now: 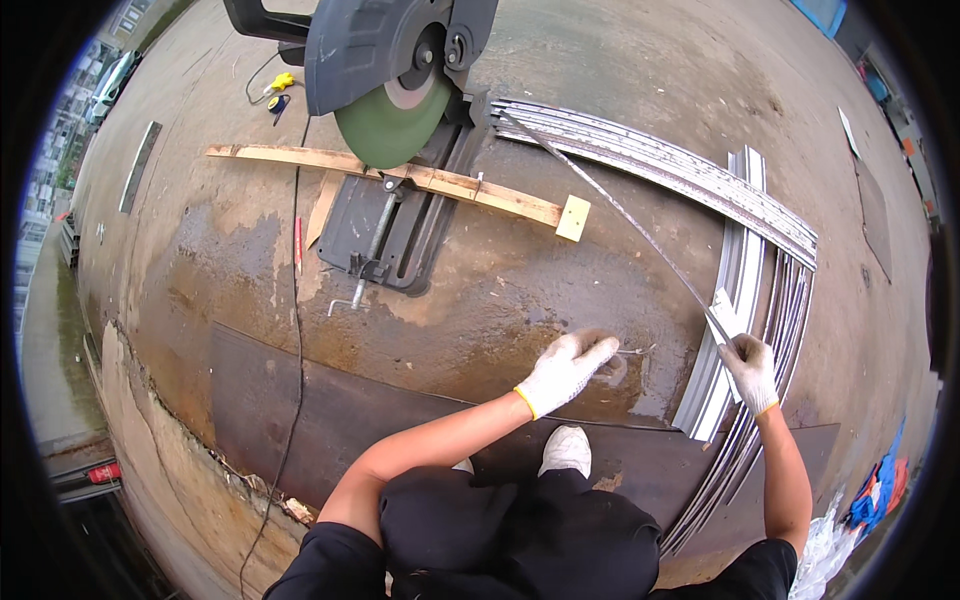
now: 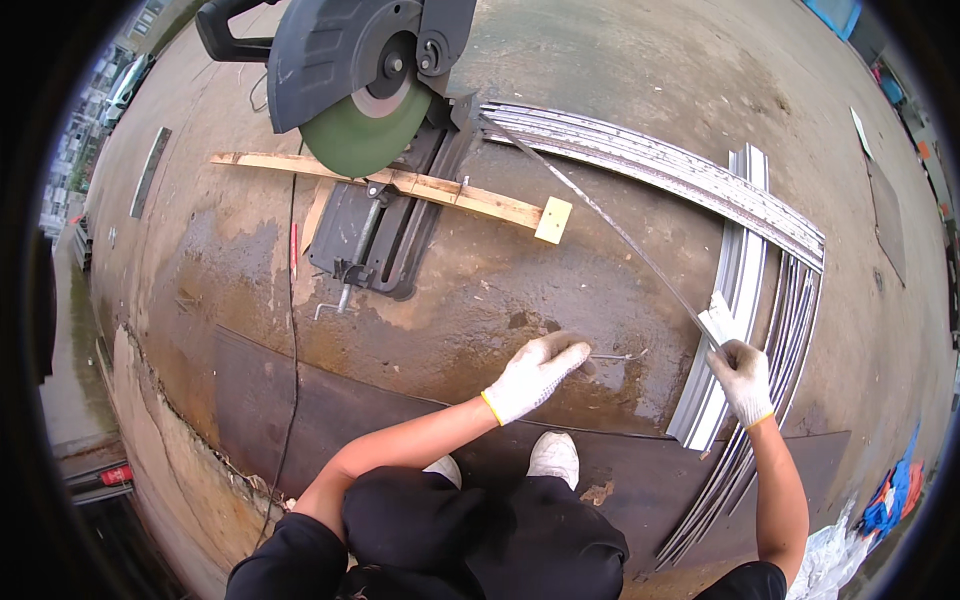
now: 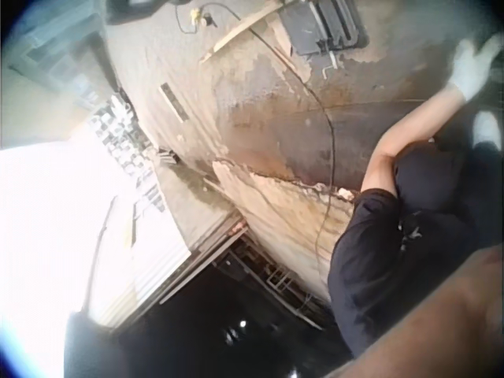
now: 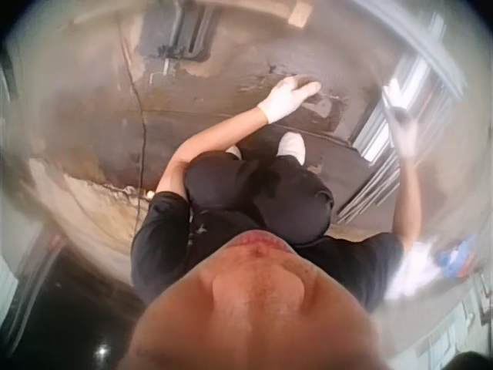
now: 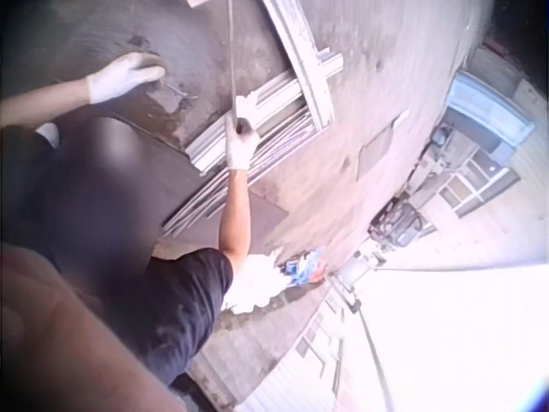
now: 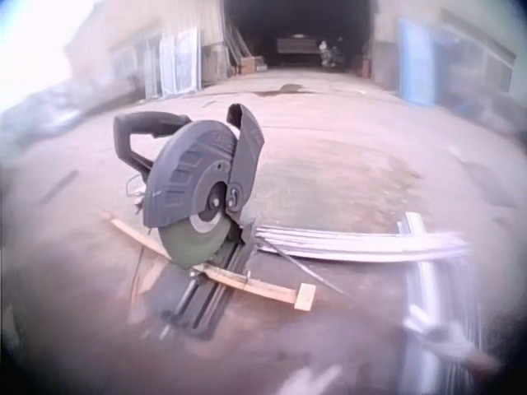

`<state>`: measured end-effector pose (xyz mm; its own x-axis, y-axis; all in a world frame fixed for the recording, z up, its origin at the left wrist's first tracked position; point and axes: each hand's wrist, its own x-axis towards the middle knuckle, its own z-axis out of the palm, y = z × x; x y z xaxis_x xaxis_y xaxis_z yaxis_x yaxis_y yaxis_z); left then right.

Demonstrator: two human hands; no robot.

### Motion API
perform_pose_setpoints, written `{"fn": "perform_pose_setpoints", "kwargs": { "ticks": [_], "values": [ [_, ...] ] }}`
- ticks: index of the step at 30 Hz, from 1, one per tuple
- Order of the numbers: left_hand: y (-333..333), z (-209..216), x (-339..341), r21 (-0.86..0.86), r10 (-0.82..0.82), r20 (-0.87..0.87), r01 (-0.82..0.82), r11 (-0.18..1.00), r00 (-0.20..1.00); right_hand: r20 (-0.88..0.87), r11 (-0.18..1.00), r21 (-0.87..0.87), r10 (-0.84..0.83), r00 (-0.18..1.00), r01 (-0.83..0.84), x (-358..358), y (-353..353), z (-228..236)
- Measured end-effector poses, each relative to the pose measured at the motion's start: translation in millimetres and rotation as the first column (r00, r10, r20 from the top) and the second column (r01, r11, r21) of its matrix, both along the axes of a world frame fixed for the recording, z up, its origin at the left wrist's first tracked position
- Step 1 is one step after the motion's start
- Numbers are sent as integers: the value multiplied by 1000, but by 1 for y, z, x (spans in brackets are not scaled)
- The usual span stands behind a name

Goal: The person repeatedly picks up metal rods, positions them under a chop saw, and cuts them into shorter pieces. The cut pieces are placed on the floor next to a growing pile of previously cut rods.

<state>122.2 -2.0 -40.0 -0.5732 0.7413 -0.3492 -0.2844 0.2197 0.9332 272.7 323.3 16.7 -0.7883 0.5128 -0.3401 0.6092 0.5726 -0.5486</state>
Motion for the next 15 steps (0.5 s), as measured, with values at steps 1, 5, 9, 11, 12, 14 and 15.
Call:
{"fn": "perform_pose_setpoints", "kwargs": {
  "ticks": [1, 5, 9, 11, 12, 14, 15],
  "values": [
    [-2, 0, -4, 23, 91, 53, -92, 995, 994, -1, 999, -47, -21, 1000, 21, 20, -20, 3],
    [-5, 3, -17, 171, 389, 351, -466, 868, 852, 92, 876, -404, -249, 964, 265, 84, -116, 18],
    [-26, 13, -31, 200, 463, 487, -610, 767, 741, 246, 674, -655, -238, 940, 342, 105, -181, 30],
    [-39, 26, -38, 206, 424, 579, -628, 750, 696, 275, 599, -728, -190, 943, 333, 105, -193, 35],
    [-46, 30, -40, 185, 459, 529, -625, 758, 714, 294, 583, -735, -186, 938, 346, 104, -196, 36],
    [-59, 37, -44, 144, 522, 421, -623, 769, 742, 329, 554, -747, -174, 928, 368, 106, -203, 38],
    [-63, 41, -47, 123, 557, 366, -632, 765, 745, 278, 579, -735, -216, 936, 352, 115, -208, 28]
  ]
}}
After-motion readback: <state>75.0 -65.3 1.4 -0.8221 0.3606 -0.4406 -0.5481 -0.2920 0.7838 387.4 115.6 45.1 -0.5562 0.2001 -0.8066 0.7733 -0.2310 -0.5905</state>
